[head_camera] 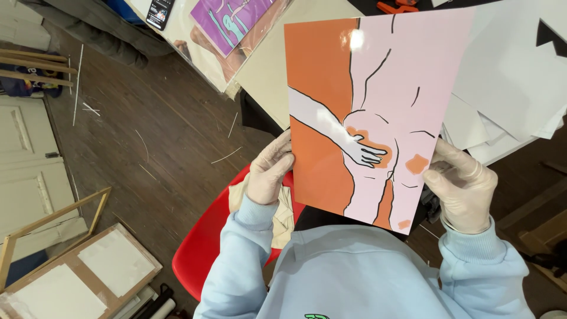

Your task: Mounting art prints onto backing paper and applying protective film.

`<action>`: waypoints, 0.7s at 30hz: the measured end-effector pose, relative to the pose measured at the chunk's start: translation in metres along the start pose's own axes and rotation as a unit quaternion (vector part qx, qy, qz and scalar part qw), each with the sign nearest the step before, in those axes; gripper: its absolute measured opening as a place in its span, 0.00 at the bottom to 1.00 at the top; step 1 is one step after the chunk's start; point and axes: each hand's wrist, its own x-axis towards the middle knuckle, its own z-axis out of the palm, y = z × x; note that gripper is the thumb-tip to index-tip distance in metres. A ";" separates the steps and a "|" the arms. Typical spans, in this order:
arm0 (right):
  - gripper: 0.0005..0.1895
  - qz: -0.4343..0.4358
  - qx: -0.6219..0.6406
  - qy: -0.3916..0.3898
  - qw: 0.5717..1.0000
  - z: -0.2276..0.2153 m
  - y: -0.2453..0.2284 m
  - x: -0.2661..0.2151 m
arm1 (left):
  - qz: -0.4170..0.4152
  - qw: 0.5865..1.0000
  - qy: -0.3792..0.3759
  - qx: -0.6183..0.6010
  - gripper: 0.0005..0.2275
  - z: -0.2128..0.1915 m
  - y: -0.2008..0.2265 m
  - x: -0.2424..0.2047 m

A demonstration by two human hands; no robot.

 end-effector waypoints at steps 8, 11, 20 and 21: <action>0.24 0.000 -0.036 0.011 0.999 -0.006 0.003 -0.002 | 0.019 1.000 0.000 0.011 0.21 0.014 0.011 -0.006; 0.26 -0.002 -0.038 0.024 0.999 -0.006 0.002 -0.002 | -0.003 0.999 0.033 0.037 0.22 0.018 0.007 -0.013; 0.25 0.049 -0.023 0.040 0.998 -0.014 0.017 0.004 | 0.039 0.998 0.012 0.047 0.23 0.035 0.010 -0.018; 0.25 0.045 -0.023 0.036 0.998 -0.005 0.008 0.008 | 0.045 0.998 0.011 0.047 0.23 0.034 0.007 -0.018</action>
